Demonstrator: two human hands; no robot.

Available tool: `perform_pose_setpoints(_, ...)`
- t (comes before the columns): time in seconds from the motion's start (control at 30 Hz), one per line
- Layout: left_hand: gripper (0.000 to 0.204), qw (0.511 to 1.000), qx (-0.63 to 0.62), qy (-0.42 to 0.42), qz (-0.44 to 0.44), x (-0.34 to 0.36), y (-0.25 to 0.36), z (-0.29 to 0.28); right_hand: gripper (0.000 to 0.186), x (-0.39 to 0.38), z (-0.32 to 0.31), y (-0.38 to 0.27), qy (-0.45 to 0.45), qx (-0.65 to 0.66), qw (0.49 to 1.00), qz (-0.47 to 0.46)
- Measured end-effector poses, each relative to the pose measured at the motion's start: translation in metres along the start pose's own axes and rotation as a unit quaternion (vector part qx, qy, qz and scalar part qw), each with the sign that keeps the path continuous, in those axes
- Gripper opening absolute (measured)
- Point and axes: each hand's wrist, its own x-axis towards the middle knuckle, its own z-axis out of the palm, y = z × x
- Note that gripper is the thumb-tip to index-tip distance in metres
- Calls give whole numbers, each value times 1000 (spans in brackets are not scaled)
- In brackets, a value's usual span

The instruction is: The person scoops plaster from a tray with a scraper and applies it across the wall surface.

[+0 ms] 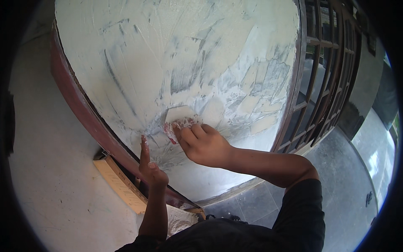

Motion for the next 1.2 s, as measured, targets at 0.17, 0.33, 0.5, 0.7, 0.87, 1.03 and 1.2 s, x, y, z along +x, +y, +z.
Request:
perform_pose_setpoints(0.17,73,1000,9,7,2,-2,-6,-2,51,43,-6,80,69,-143,981,114)
perform_pose_setpoints(0.33,72,1000,6,2,18,1,-7,6,54,-30,51,21,-34,-144,989,-25)
perform_pose_setpoints(0.5,71,1000,11,-1,13,0,-9,3,54,-19,3,6,-35,-10,999,26)
perform_pose_setpoints(0.7,69,1000,10,11,1,-1,-8,6,52,56,-8,90,96,-165,974,125)
perform_pose_setpoints(0.87,67,1000,17,13,14,-1,-7,9,47,28,61,15,34,-157,986,-35)
perform_pose_setpoints(1.03,67,998,44,24,25,-1,-10,-6,50,3,34,-36,-13,12,999,-40)
perform_pose_setpoints(1.2,67,998,31,44,22,0,-13,-8,53,66,-6,30,71,-88,993,43)
